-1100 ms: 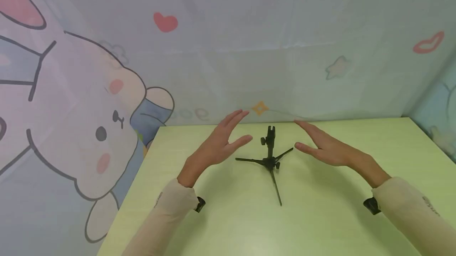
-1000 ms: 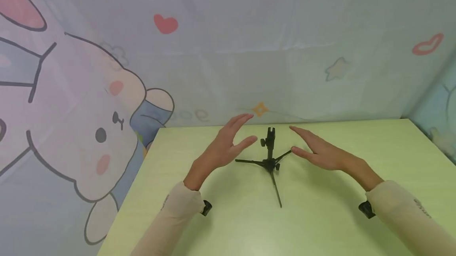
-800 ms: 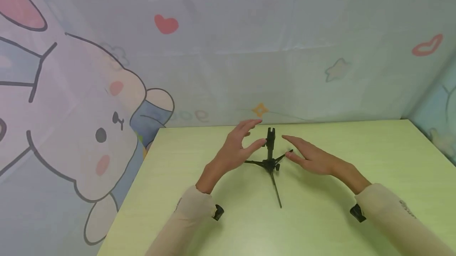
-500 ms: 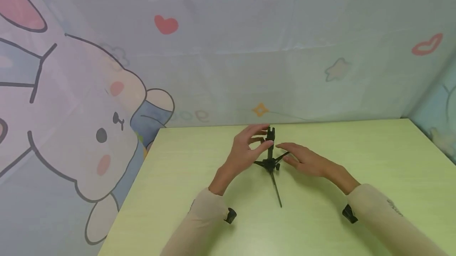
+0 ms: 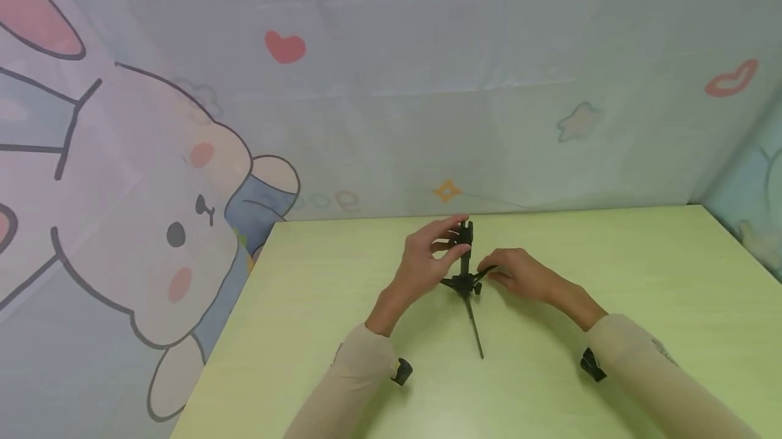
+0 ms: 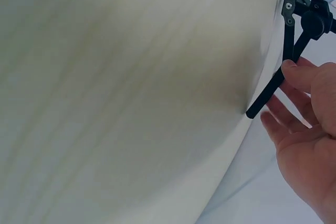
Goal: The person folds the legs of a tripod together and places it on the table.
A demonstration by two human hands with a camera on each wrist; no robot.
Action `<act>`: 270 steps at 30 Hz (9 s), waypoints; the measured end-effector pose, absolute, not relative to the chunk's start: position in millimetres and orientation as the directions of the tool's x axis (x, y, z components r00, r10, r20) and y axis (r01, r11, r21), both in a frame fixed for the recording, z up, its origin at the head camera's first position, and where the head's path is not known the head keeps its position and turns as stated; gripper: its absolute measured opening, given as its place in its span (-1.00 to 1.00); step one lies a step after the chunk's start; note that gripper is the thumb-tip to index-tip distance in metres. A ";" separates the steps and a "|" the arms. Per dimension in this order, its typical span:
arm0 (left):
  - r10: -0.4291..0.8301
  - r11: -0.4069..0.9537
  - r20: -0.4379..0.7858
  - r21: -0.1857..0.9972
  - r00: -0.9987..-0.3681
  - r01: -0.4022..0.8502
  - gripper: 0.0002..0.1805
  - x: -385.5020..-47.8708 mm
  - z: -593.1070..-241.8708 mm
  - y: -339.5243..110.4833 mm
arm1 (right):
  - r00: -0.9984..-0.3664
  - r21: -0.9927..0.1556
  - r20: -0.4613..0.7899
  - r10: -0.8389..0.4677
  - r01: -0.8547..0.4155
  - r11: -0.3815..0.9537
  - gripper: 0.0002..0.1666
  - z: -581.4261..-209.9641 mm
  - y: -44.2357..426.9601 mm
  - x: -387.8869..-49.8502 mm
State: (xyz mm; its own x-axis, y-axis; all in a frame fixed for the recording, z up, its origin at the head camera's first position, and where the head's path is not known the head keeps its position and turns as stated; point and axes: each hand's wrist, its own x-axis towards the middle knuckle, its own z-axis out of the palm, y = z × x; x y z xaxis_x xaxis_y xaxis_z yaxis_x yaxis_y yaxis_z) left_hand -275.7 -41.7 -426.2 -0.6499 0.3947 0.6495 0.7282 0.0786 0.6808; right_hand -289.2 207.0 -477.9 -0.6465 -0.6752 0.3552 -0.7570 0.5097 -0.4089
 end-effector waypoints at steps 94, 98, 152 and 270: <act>0.506 0.229 0.653 0.528 -0.563 0.818 -0.52 -275.7 -413.6 -46.9 | -0.459 -0.262 0.415 -0.786 -0.887 0.380 -0.66 -477.7 192.8 -294.9; 0.492 0.220 0.682 0.504 -0.541 0.835 -0.54 -275.8 -413.5 -45.4 | -0.477 -0.281 0.471 -0.742 -0.878 0.386 -0.60 -478.9 193.7 -293.7; 0.393 0.239 0.708 0.538 -0.587 0.809 -0.55 -275.5 -411.2 -34.9 | -0.856 -0.963 0.248 -0.453 -0.269 -0.019 -0.67 -477.8 185.6 -283.2; 0.419 0.673 0.190 0.591 -0.888 0.444 -0.88 -253.1 -477.6 -29.5 | -0.831 -0.595 0.408 -0.379 -0.557 0.579 -0.95 -483.6 164.4 -261.6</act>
State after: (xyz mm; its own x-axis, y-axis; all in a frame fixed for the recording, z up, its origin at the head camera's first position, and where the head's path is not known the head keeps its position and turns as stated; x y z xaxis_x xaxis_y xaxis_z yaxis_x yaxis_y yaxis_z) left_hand -253.1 -29.5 -477.6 -0.8877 0.4193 0.1900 0.4444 0.6730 0.5912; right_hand -261.6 164.4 -483.6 -0.8305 -0.3789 0.4082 -0.5568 0.5794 -0.5952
